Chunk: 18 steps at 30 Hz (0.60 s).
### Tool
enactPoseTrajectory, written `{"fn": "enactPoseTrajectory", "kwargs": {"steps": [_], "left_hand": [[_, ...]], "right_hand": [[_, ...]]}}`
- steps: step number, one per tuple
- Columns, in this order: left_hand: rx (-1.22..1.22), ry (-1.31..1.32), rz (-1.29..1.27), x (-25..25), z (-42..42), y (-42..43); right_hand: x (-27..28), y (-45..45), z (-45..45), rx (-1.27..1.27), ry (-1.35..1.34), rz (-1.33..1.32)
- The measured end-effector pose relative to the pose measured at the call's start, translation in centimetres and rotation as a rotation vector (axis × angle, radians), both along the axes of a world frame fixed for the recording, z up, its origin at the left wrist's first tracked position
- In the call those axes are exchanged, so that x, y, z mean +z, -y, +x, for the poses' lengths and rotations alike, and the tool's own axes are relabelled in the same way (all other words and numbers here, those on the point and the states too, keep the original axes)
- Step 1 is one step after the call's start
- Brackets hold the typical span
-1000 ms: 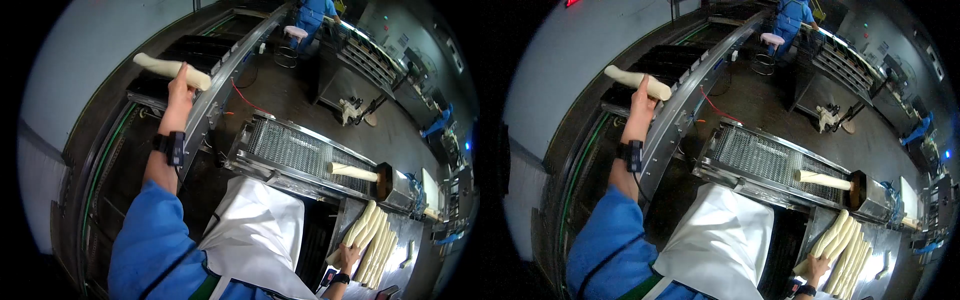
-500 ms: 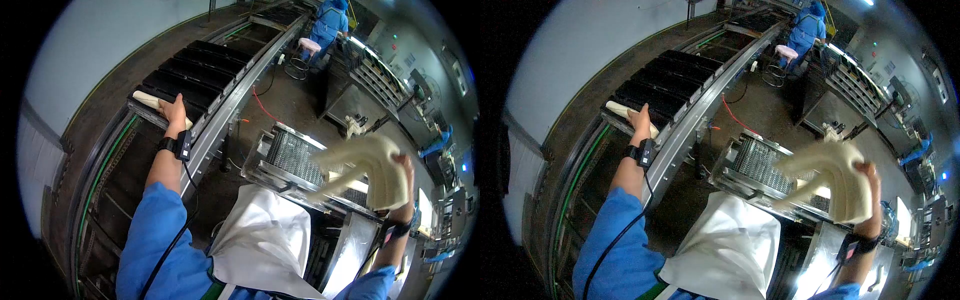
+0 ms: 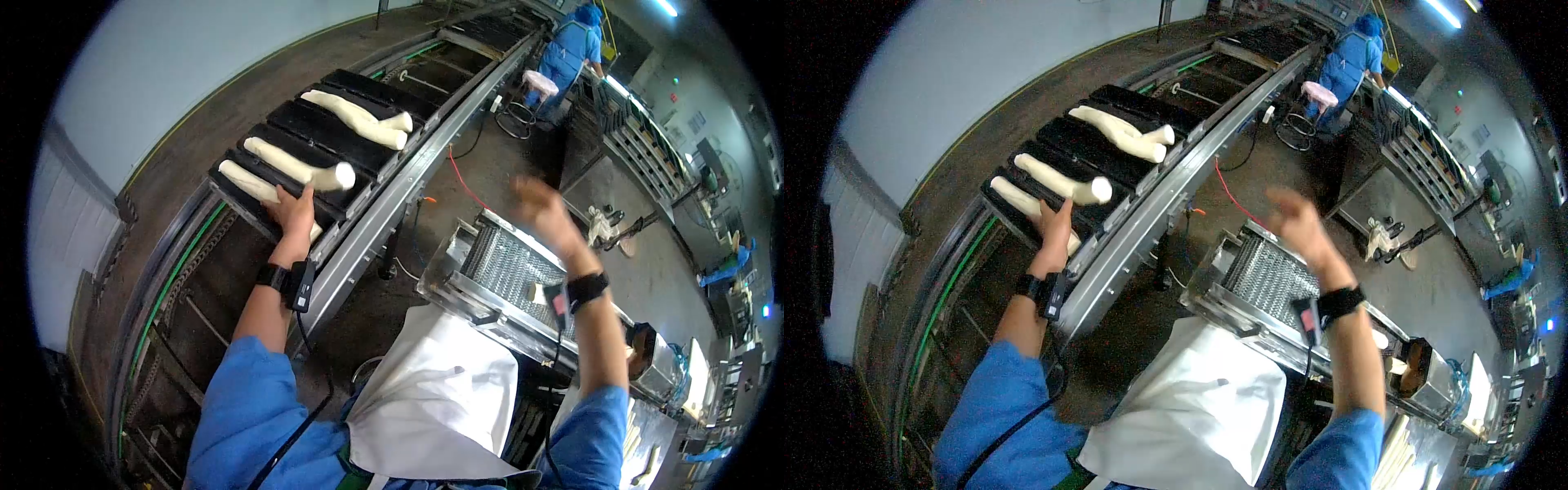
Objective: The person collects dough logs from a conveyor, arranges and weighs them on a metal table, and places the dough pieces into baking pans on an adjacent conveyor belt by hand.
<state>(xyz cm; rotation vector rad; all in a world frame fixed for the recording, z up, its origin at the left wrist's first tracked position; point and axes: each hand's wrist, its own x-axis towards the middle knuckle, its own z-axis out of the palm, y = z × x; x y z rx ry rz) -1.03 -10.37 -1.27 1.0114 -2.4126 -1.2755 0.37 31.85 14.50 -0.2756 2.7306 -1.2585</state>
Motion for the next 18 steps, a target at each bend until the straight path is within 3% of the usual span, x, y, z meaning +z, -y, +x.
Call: {"fn": "enactPoseTrajectory", "kwargs": {"steps": [2,4,9,11,12,14,16,17,18], "left_hand": [[0.017,-0.014,0.063,0.7,1.7,0.0],[-0.021,0.023,0.009,-0.7,2.2,1.6],[0.046,-0.004,0.101,0.3,5.6,2.5],[0.058,-0.025,0.137,0.3,7.0,3.0],[0.053,-0.101,0.140,-0.3,7.7,3.7],[0.056,-0.179,0.141,0.2,9.1,3.7],[-0.060,-0.066,-0.324,2.5,10.3,2.4],[-0.114,-0.191,-0.453,2.6,10.3,1.9],[-0.189,-0.313,-0.470,2.9,10.1,1.3]], "right_hand": [[-8.8,-5.0,1.4,-0.043,-0.003,0.500],[-15.1,-9.4,3.9,0.006,0.120,0.753],[-17.8,-11.3,8.7,-0.140,-0.070,0.991],[-14.4,-9.5,10.0,-0.053,-0.261,1.090],[-13.4,-9.4,9.8,-0.051,-0.261,1.088],[-11.1,-9.2,7.5,-0.152,-0.100,0.758],[-8.8,-11.4,4.2,-0.187,-0.456,0.366],[-1.0,-6.6,5.3,-0.305,-0.248,0.043],[1.5,-7.3,3.8,-0.354,-0.272,0.144]]}}
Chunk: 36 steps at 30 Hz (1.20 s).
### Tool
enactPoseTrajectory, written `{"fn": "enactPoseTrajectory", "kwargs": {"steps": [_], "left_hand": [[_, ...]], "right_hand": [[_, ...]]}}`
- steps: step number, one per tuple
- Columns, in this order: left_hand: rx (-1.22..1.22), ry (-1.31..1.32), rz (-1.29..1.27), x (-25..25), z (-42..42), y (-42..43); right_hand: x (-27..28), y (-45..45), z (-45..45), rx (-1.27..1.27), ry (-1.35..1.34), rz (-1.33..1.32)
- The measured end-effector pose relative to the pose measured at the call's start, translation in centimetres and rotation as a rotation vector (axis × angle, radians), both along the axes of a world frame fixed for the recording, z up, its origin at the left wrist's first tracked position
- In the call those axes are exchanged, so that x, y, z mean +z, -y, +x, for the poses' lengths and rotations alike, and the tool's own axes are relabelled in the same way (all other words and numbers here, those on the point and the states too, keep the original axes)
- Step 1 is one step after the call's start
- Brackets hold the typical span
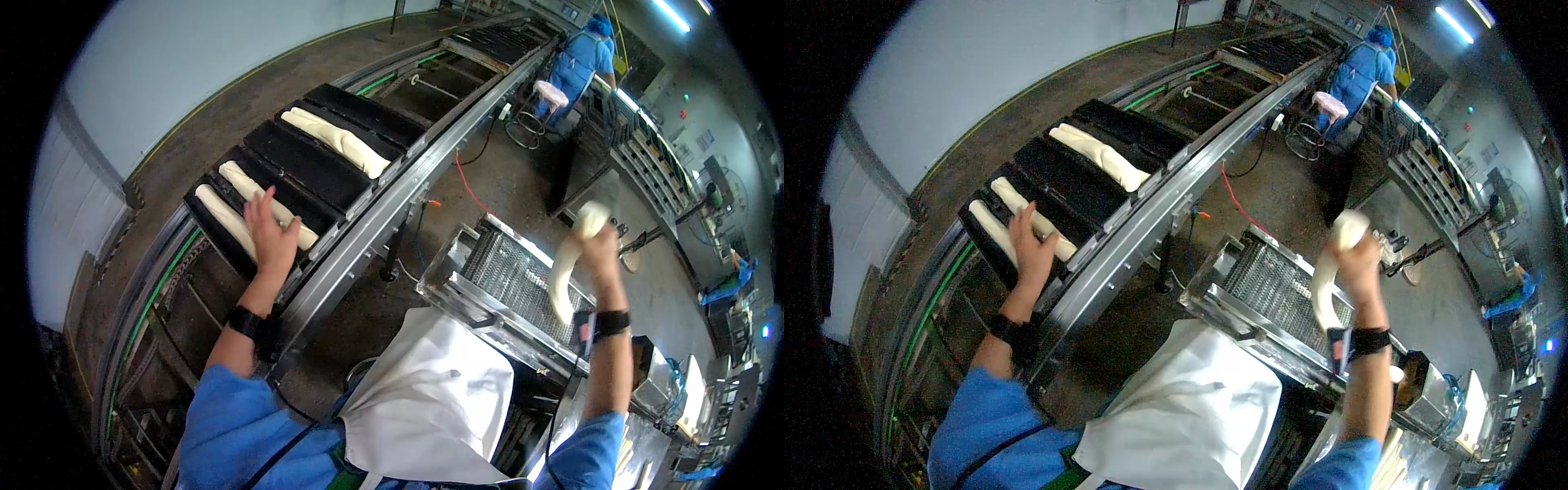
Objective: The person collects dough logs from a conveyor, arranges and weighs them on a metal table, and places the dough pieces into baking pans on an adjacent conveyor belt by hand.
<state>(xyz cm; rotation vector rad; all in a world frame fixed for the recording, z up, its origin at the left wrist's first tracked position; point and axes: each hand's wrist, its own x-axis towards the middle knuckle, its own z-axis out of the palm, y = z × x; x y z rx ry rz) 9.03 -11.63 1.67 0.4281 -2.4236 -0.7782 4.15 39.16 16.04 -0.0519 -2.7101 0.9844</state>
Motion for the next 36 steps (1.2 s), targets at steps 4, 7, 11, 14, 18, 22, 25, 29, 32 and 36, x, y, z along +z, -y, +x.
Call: {"fn": "enactPoseTrajectory", "kwargs": {"steps": [4,7,11,14,18,22,25,29,32,36], "left_hand": [[-0.330,0.022,0.088,3.2,-3.1,-3.4],[-0.449,0.067,0.052,4.0,-6.0,-4.9],[-0.543,0.130,-0.192,3.3,-9.1,-4.4],[-0.551,0.285,-0.259,5.8,-8.5,-4.1],[-0.525,0.295,-0.259,4.6,-8.6,-2.6],[-0.381,-0.009,1.045,5.2,-10.0,6.1],[-0.072,-0.605,1.048,14.1,-5.4,9.4],[-0.051,-0.554,0.368,13.5,2.3,10.4],[-0.068,0.230,-0.089,12.7,7.7,5.4],[0.105,0.161,0.366,6.0,6.8,8.5]], "right_hand": [[9.6,4.6,-1.6,0.188,-0.153,-0.677],[11.3,8.7,-0.6,0.703,-0.055,-1.086],[9.7,10.8,2.6,0.900,0.069,-1.012],[6.3,9.1,5.3,0.856,0.211,-0.944],[0.5,4.1,7.9,0.589,0.383,-0.836],[-4.4,-0.9,9.6,0.310,0.432,-0.837],[-6.9,-4.8,10.7,0.147,0.452,-0.860],[-9.7,-8.5,11.2,-0.024,0.412,-0.692],[-12.3,-10.8,10.0,-0.029,0.392,-0.580],[-16.8,-13.7,7.6,0.025,0.112,0.249]]}}
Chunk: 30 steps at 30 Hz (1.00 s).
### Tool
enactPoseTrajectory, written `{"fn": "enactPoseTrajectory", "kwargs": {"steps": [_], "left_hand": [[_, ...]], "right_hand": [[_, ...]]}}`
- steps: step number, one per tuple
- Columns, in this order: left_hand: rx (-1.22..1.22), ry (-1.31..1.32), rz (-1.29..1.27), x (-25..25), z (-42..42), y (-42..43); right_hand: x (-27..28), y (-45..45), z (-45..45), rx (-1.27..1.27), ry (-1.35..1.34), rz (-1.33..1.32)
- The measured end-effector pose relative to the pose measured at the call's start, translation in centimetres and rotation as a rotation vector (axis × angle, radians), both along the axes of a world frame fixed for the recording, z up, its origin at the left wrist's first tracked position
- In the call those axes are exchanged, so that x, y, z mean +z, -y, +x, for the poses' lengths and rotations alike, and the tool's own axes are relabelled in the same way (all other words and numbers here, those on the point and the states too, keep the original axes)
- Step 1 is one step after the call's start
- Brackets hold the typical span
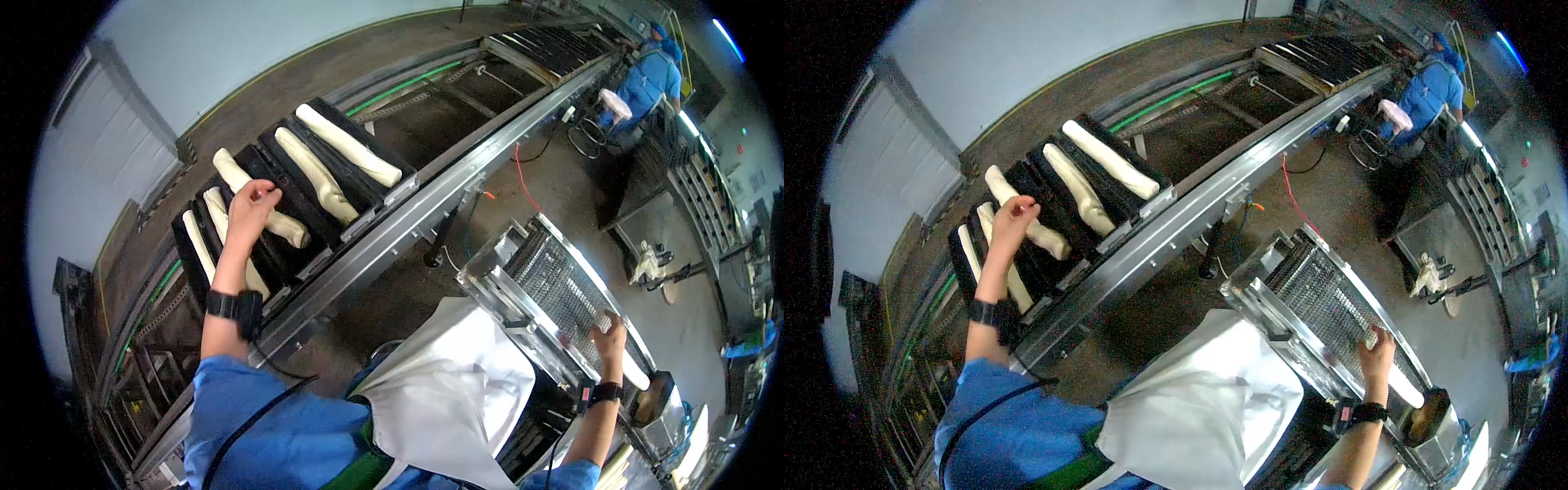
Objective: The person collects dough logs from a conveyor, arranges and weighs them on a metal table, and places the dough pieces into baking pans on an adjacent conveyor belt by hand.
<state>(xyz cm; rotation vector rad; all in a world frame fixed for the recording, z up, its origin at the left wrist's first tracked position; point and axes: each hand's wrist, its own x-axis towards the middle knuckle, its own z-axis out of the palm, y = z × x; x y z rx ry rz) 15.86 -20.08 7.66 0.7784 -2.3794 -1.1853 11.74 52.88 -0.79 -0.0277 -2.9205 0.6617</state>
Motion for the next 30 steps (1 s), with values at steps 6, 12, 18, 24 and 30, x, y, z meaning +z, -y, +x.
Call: {"fn": "enactPoseTrajectory", "kwargs": {"steps": [6,12,18,24,30], "left_hand": [[0.328,0.118,0.107,-8.2,-2.0,8.1],[0.269,0.278,0.363,-5.8,1.9,9.1],[0.077,-0.109,0.055,-4.4,-1.5,7.9],[0.007,-0.130,0.506,-4.5,-5.3,-0.6],[-0.582,0.477,-1.061,-12.1,-1.6,11.6]], "right_hand": [[-1.8,3.0,1.0,-0.017,0.160,0.448],[-1.3,5.9,1.6,0.029,0.098,0.499],[0.1,9.4,-0.3,-0.030,0.177,0.601],[4.4,4.0,4.7,-0.224,-0.090,-0.967],[0.8,-7.2,25.3,-0.732,-0.906,-1.515]]}}
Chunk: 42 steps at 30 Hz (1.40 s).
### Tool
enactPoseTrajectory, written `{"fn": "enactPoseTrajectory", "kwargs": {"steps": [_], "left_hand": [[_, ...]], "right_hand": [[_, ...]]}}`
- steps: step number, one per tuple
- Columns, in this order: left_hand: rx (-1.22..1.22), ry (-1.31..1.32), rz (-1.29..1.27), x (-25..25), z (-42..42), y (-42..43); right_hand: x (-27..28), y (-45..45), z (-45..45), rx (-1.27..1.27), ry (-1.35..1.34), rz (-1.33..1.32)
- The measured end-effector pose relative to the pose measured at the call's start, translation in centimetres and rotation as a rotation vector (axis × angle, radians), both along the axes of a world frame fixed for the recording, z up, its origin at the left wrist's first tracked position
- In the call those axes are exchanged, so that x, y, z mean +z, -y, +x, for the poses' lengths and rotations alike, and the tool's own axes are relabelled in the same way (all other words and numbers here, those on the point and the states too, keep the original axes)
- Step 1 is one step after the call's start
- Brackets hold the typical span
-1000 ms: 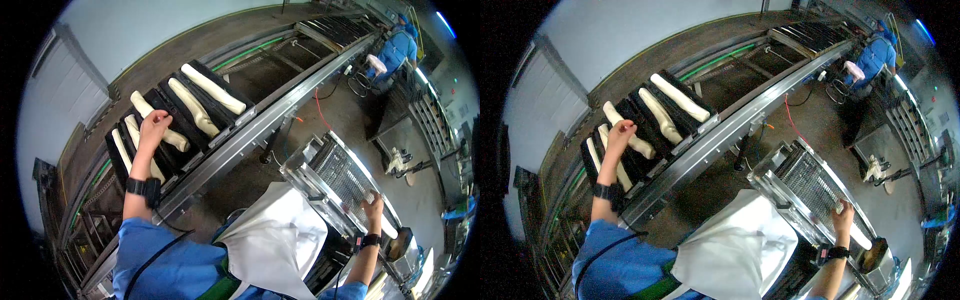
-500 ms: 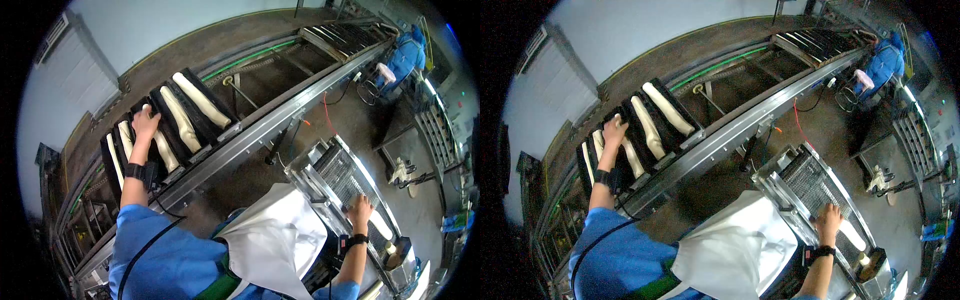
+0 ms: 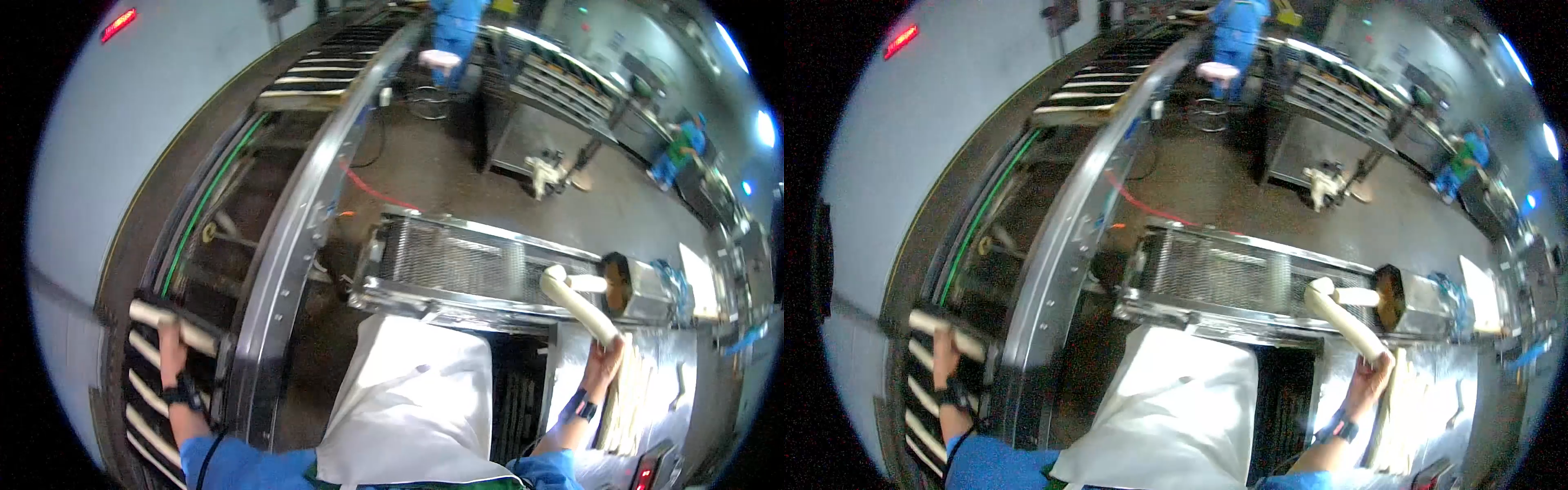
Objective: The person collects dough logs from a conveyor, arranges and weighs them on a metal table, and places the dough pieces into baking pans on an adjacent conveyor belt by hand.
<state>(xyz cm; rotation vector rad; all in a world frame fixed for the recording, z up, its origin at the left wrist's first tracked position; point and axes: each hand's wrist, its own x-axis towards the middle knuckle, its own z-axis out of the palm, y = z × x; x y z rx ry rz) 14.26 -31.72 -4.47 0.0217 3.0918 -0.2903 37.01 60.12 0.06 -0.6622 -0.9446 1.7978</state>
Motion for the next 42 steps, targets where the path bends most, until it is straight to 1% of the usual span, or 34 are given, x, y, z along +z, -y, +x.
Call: {"fn": "enactPoseTrajectory", "kwargs": {"steps": [1,2,3,4,5,6,7,8,9,10,11,12,13,14,15,16,17,18,19,21,22,24,25,27,28,30,32,34,35,36,38,39,41,42], "left_hand": [[-0.003,-0.117,0.360,-4.3,1.5,3.1],[-0.001,-0.219,0.722,-8.0,1.1,6.0],[0.162,-0.193,0.836,-5.0,2.2,3.1],[0.370,-0.201,0.985,-3.5,2.3,1.7],[0.582,-0.242,1.136,-2.0,2.4,0.2],[0.839,-0.254,1.088,-1.6,1.1,-0.6],[1.094,-0.268,1.051,-1.3,-0.2,-1.4],[0.869,-0.401,0.762,0.7,-0.6,-5.1],[0.693,-0.540,0.405,2.7,-1.1,-8.8],[0.393,-0.710,0.359,3.9,-1.5,-11.9],[0.219,-0.700,0.561,5.4,-2.9,-15.8],[0.102,-0.580,0.686,6.6,-4.1,-20.1],[-0.104,-0.506,0.715,5.5,-5.8,-22.3],[-0.309,-0.421,0.676,5.1,-7.1,-24.9],[-0.325,-0.220,0.697,5.9,-7.6,-28.2],[-0.499,-0.115,0.529,6.0,-8.5,-30.0],[-0.572,-0.043,0.490,6.4,-9.2,-31.2],[-0.649,0.029,0.450,6.7,-9.9,-32.4],[-0.702,0.042,0.444,5.7,-10.9,-32.7],[-0.640,-0.007,0.315,2.6,-13.3,-32.0],[-0.647,0.044,0.249,2.9,-13.2,-32.6],[-0.579,-0.006,0.306,2.9,-13.5,-34.0],[-0.622,0.014,0.297,2.5,-14.0,-34.1],[-0.547,-0.051,0.399,1.7,-14.9,-33.6],[-0.563,-0.047,0.400,1.3,-15.2,-33.6],[-0.487,-0.050,0.425,0.9,-15.6,-33.5],[-0.469,-0.062,0.421,0.9,-15.5,-33.5],[-0.498,-0.083,0.477,1.0,-15.4,-33.4],[-0.481,-0.090,0.481,0.9,-15.5,-33.4],[-0.496,-0.101,0.499,0.8,-15.4,-33.3],[-0.495,-0.124,0.531,0.7,-15.2,-33.4],[-0.490,-0.122,0.531,0.7,-15.3,-33.4],[-0.474,-0.126,0.536,1.0,-15.2,-33.7],[-0.475,-0.114,0.541,1.3,-15.0,-33.8]], "right_hand": [[0.6,2.7,2.3,-0.224,0.129,0.124],[-1.5,1.7,6.9,-0.264,0.080,0.045],[-4.6,0.9,10.9,-0.446,0.271,0.061],[-5.9,1.5,13.5,-0.619,0.479,0.042],[-7.3,1.9,15.6,-0.766,0.926,0.221],[-6.2,4.3,15.4,-0.888,1.386,0.396],[-4.7,6.5,14.7,-0.841,1.655,0.565],[-3.2,8.4,13.4,-0.764,1.920,0.732],[-2.1,9.7,11.9,-0.613,1.894,0.744],[-3.4,9.5,11.1,-0.519,1.811,0.831],[-5.9,7.9,10.8,-0.301,1.816,0.869],[-6.9,7.5,9.4,-0.063,1.830,0.744],[-3.6,9.2,5.8,0.084,2.065,0.719],[-2.7,9.3,4.3,0.132,2.025,0.699],[-3.6,8.1,3.9,0.157,1.988,0.758],[-2.8,7.9,3.1,0.208,1.945,0.794],[-3.3,6.9,3.0,0.240,1.885,0.882],[-3.7,6.2,2.8,0.255,1.891,0.916],[-3.6,5.8,2.5,0.266,1.883,0.919],[-3.6,5.4,2.0,0.225,1.852,0.956],[-4.0,5.2,1.8,0.209,1.843,0.965],[-4.5,5.0,1.2,0.165,1.824,1.006],[-4.6,4.8,0.8,0.173,1.819,1.027],[-5.3,4.2,-0.2,0.146,1.819,1.096],[-5.4,4.0,-0.8,0.137,1.827,1.082],[-5.4,3.6,-2.1,0.151,1.762,1.095],[-6.3,2.7,-3.5,0.141,1.730,1.123],[-6.7,2.2,-5.7,0.077,1.657,0.972],[-6.7,2.3,-6.9,-0.009,1.596,0.875],[-6.9,2.7,-8.1,0.003,1.590,0.898],[-6.5,4.2,-10.9,-0.118,1.517,1.006],[-6.3,5.8,-12.2,-0.078,1.594,1.166],[-4.8,8.3,-15.3,0.132,1.493,1.338],[-4.4,9.4,-17.2,0.218,1.421,1.372]]}}
